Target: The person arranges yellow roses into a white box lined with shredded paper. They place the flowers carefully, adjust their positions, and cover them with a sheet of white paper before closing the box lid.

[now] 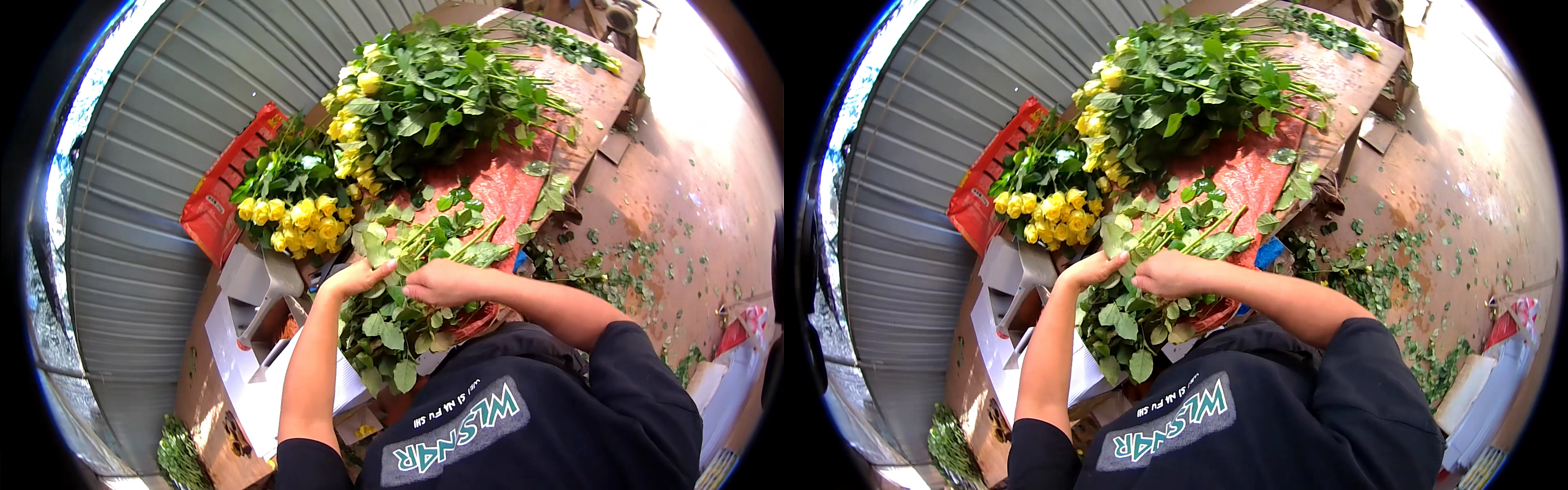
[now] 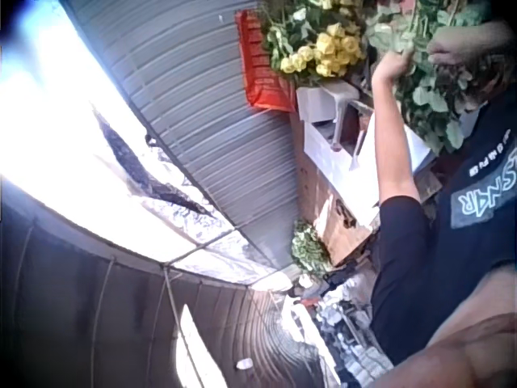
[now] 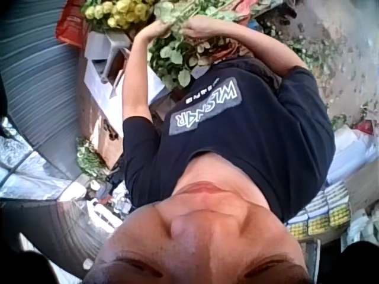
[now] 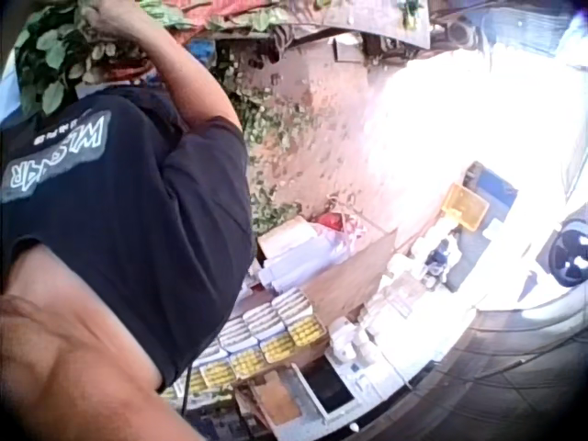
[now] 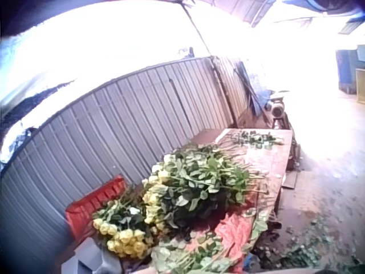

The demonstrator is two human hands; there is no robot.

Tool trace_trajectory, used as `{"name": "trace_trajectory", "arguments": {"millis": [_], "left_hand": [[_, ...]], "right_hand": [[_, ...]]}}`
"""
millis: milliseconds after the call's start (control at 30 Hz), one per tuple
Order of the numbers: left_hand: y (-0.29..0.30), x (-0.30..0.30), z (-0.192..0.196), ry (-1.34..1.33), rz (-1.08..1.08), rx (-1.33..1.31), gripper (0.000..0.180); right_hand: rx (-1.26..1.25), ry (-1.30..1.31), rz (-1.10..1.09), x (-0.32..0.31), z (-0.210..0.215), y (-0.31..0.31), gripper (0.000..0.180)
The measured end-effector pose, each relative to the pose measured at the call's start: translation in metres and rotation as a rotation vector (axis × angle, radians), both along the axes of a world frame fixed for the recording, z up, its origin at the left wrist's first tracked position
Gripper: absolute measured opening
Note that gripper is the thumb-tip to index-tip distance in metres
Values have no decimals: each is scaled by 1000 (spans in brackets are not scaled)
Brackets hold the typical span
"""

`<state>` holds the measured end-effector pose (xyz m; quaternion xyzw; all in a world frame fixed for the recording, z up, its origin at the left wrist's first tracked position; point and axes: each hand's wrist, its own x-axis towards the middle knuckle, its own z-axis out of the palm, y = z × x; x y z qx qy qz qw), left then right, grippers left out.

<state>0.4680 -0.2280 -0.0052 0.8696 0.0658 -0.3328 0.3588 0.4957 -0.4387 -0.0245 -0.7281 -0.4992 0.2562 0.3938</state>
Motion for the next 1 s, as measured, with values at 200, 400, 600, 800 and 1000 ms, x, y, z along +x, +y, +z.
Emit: {"name": "trace_trajectory", "arguments": {"millis": [200, 400, 600, 800, 1000], "left_hand": [[-8, -12, -1, -134, -397, 18, 92], [-43, -24, 15, 9, -181, 492, 105], [-55, -38, 0, -130, -77, 597, 101], [-67, -50, -14, -319, -113, 791, 92], [-74, -51, -10, -501, -19, 778, 72]], "right_hand": [[-51, -276, 281, 38, 14, 27, 26], [-27, -421, 457, 68, 14, 46, 24], [61, -321, 518, 85, 5, 55, 28], [203, -552, 630, 103, -4, 77, 26], [529, -679, 679, 135, -19, 97, 15]]}}
